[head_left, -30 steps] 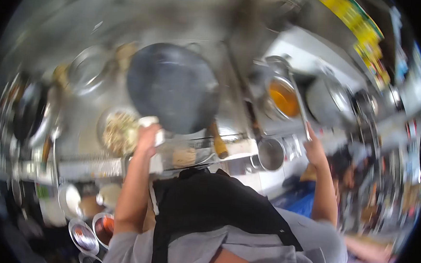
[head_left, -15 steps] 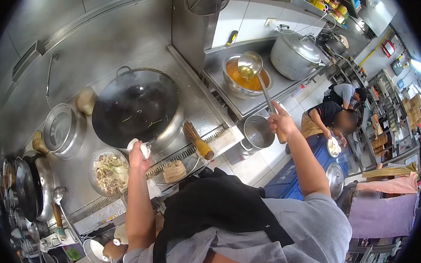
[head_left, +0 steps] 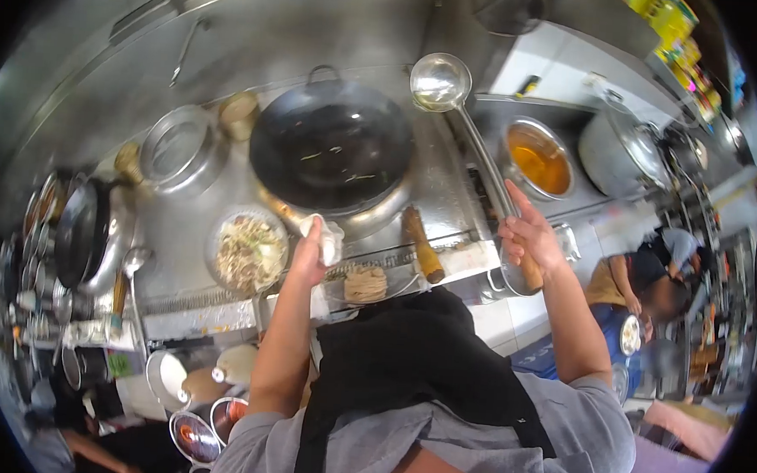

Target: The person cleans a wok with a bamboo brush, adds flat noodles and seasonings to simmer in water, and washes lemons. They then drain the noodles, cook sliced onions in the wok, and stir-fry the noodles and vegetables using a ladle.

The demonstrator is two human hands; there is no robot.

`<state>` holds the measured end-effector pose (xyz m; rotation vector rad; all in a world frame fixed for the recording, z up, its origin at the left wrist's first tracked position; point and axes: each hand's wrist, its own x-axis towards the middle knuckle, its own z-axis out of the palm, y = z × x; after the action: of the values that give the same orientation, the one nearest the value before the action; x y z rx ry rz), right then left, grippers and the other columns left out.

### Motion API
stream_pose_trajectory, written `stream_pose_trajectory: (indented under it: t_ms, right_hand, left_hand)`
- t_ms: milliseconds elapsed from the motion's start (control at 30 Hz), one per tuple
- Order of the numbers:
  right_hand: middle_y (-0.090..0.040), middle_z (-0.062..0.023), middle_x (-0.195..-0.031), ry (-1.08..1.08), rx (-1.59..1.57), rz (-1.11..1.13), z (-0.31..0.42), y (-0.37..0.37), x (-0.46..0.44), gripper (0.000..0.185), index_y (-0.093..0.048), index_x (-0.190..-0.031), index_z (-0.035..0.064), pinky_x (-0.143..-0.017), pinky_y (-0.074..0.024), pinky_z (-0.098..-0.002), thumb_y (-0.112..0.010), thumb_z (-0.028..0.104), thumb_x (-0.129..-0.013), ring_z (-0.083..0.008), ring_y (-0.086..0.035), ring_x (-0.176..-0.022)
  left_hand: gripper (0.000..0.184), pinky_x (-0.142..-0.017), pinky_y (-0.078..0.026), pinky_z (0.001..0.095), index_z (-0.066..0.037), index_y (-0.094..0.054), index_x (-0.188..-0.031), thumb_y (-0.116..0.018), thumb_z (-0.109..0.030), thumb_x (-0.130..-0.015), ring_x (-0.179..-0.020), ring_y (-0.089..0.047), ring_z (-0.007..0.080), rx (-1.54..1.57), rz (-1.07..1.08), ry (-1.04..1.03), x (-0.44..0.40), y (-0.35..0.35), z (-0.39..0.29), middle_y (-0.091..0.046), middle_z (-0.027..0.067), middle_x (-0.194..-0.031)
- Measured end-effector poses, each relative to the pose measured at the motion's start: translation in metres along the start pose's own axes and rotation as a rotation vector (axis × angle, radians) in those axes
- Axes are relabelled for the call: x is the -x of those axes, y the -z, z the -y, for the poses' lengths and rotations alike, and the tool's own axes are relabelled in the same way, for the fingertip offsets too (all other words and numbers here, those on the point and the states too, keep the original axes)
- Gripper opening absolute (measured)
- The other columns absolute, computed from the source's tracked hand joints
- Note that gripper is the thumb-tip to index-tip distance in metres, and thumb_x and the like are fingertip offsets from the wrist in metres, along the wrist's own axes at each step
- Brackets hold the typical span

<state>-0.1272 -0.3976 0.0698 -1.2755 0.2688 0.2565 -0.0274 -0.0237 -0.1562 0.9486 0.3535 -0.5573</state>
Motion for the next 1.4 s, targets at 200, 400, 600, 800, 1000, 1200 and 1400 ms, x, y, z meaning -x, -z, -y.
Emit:
stream_pose_trajectory:
  t_ms: [200, 400, 600, 800, 1000, 1200, 1400]
  right_hand:
    - [-0.043, 0.0016, -0.064, -0.008, 0.565, 0.134, 0.000, -0.050, -0.050, 0.074, -0.014, -0.154, 0.0160, -0.044, -0.0405, -0.0257, -0.048, 0.000, -0.091, -0.0085, -0.043, -0.047]
    - [-0.042, 0.0029, -0.062, 0.143, 0.536, 0.211, 0.021, -0.066, -0.057, 0.072, -0.017, -0.154, 0.0152, -0.042, -0.0388, -0.0238, -0.050, 0.001, -0.091, -0.0071, -0.043, -0.045]
    - [-0.049, -0.0057, -0.069, 0.024, 0.169, 0.355, -0.001, -0.028, -0.078, 0.078, -0.017, -0.154, 0.0255, -0.044, -0.0416, -0.0288, -0.055, 0.005, -0.089, -0.0131, -0.045, -0.046]
    - [-0.059, -0.0173, -0.079, 0.298, 1.341, 0.230, -0.074, 0.088, -0.092, 0.078, -0.019, -0.154, 0.0214, -0.067, -0.0477, -0.0392, -0.048, 0.000, -0.085, -0.0286, -0.053, -0.062]
    - [-0.051, -0.0048, -0.057, -0.062, 0.850, 0.438, -0.048, 0.131, -0.092, 0.079, -0.015, -0.154, 0.0196, -0.043, -0.0439, -0.0310, -0.051, 0.000, -0.086, -0.0169, -0.051, -0.044]
    - [-0.045, 0.0005, -0.062, 0.003, 0.658, 0.576, -0.053, 0.069, -0.166, 0.077, -0.015, -0.154, 0.0203, -0.036, -0.0377, -0.0242, -0.046, -0.004, -0.088, -0.0070, -0.042, -0.043]
    - [-0.042, -0.0013, -0.076, -0.211, 0.109, 1.060, -0.080, -0.016, -0.152, 0.075, -0.008, -0.154, 0.0206, -0.035, -0.0363, -0.0198, -0.056, 0.015, -0.096, -0.0048, -0.038, -0.045]
  left_hand:
    - [0.058, -0.088, -0.051, 0.0384, -0.001, -0.042, -0.132, -0.066, -0.003, -0.079, -0.107, -0.058, 0.0241, -0.262, -0.142, -0.222, 0.078, 0.048, 0.025, -0.054, 0.0132, -0.121]
    - [0.074, -0.099, -0.043, 0.0362, 0.007, -0.039, -0.137, -0.070, -0.002, -0.071, -0.117, -0.056, 0.0309, -0.838, -0.333, -0.305, 0.069, 0.099, 0.090, -0.057, 0.0226, -0.125]
    - [0.067, -0.090, -0.048, 0.0435, -0.003, -0.046, -0.135, -0.067, -0.003, -0.071, -0.105, -0.060, 0.0425, -1.009, -0.579, -0.455, 0.070, 0.096, 0.125, -0.063, 0.0285, -0.105]
    - [0.068, -0.096, -0.044, 0.0463, -0.014, -0.043, -0.139, -0.063, -0.002, -0.075, -0.108, -0.053, 0.0462, -1.212, -0.828, -0.424, 0.056, 0.076, 0.141, -0.055, 0.0281, -0.116]
    - [0.085, -0.106, -0.036, 0.0479, -0.017, -0.034, -0.146, -0.069, -0.009, -0.070, -0.124, -0.042, 0.0469, -1.089, -1.134, -0.311, 0.098, 0.028, 0.147, -0.036, 0.0280, -0.139]
    - [0.070, -0.104, -0.040, 0.0440, -0.011, -0.045, -0.137, -0.072, -0.023, -0.073, -0.123, -0.045, 0.0409, -0.885, -1.215, -0.132, 0.194, 0.011, 0.256, -0.046, 0.0239, -0.133]
    - [0.061, -0.099, -0.045, 0.0420, -0.006, -0.059, -0.125, -0.073, -0.032, -0.071, -0.115, -0.057, 0.0357, -0.690, -1.200, 0.322, 0.315, -0.016, 0.424, -0.061, 0.0209, -0.121]
